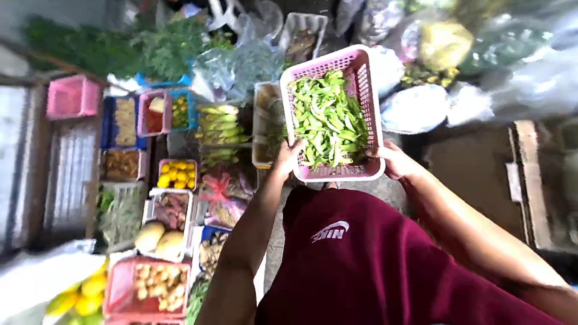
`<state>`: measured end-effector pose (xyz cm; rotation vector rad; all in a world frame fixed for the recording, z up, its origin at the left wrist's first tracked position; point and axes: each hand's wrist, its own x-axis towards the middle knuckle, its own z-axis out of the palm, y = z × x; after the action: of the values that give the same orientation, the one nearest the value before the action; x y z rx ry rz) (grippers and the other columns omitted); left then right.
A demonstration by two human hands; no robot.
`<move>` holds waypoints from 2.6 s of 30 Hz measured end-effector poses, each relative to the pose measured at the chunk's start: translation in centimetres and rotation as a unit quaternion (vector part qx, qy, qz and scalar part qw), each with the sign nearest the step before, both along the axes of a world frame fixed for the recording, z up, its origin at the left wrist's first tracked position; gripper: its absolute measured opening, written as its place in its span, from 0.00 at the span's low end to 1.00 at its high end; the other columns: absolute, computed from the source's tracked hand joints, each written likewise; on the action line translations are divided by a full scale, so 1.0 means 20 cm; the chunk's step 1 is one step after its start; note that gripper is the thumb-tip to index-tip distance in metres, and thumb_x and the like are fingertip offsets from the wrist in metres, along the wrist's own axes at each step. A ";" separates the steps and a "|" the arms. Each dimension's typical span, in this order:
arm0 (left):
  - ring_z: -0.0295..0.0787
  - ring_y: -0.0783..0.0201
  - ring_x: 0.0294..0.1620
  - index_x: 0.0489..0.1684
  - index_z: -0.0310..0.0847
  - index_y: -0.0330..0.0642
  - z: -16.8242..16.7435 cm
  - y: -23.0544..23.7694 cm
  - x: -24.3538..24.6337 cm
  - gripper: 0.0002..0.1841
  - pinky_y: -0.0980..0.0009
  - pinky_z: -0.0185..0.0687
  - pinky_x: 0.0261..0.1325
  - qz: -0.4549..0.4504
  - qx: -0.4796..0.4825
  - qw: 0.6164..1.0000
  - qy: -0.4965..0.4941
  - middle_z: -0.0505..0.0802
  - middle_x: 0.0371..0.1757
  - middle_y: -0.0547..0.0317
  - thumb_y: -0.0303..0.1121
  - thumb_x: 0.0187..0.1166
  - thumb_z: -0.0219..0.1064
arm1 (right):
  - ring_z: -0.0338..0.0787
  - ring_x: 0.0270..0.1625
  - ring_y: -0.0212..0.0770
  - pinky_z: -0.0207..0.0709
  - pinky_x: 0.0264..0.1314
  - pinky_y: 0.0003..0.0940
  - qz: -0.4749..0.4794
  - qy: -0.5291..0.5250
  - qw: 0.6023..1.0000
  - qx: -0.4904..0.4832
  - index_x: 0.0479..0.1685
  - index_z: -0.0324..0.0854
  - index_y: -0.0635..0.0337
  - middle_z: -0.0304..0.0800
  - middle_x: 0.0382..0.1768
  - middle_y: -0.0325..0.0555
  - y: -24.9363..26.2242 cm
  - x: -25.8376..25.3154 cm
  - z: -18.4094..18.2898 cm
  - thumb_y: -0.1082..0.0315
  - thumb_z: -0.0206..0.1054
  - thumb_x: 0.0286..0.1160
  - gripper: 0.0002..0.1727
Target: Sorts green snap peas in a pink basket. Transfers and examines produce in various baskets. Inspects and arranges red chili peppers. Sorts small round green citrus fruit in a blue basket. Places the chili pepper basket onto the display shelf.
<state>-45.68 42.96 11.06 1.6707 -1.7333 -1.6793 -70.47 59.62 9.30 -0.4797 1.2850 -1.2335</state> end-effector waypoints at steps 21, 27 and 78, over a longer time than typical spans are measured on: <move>0.88 0.41 0.67 0.70 0.82 0.35 -1.14 -0.26 1.13 0.28 0.41 0.78 0.73 0.110 0.083 0.963 -0.232 0.91 0.62 0.35 0.53 0.91 0.55 | 0.80 0.27 0.37 0.78 0.30 0.37 0.011 0.304 0.914 0.267 0.60 0.80 0.61 0.85 0.37 0.48 -0.48 0.63 -0.08 0.70 0.65 0.79 0.14; 0.90 0.41 0.60 0.68 0.81 0.34 -1.23 -0.38 1.20 0.26 0.42 0.82 0.66 0.129 0.130 0.968 -0.172 0.91 0.58 0.34 0.50 0.88 0.62 | 0.91 0.47 0.60 0.85 0.53 0.61 0.106 0.403 0.825 0.380 0.67 0.78 0.67 0.88 0.53 0.67 -0.54 0.78 -0.07 0.64 0.64 0.85 0.19; 0.88 0.48 0.60 0.66 0.80 0.31 -0.48 -0.48 1.08 0.16 0.49 0.83 0.65 0.254 0.029 0.965 0.055 0.89 0.61 0.37 0.33 0.90 0.57 | 0.91 0.33 0.39 0.87 0.36 0.38 0.130 0.082 0.982 0.111 0.70 0.76 0.59 0.92 0.41 0.47 -1.18 1.25 -0.29 0.55 0.77 0.72 0.30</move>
<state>-24.17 33.39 1.49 1.8080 -1.0882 -1.5468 -45.40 35.99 3.41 -0.5750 1.4301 -0.8357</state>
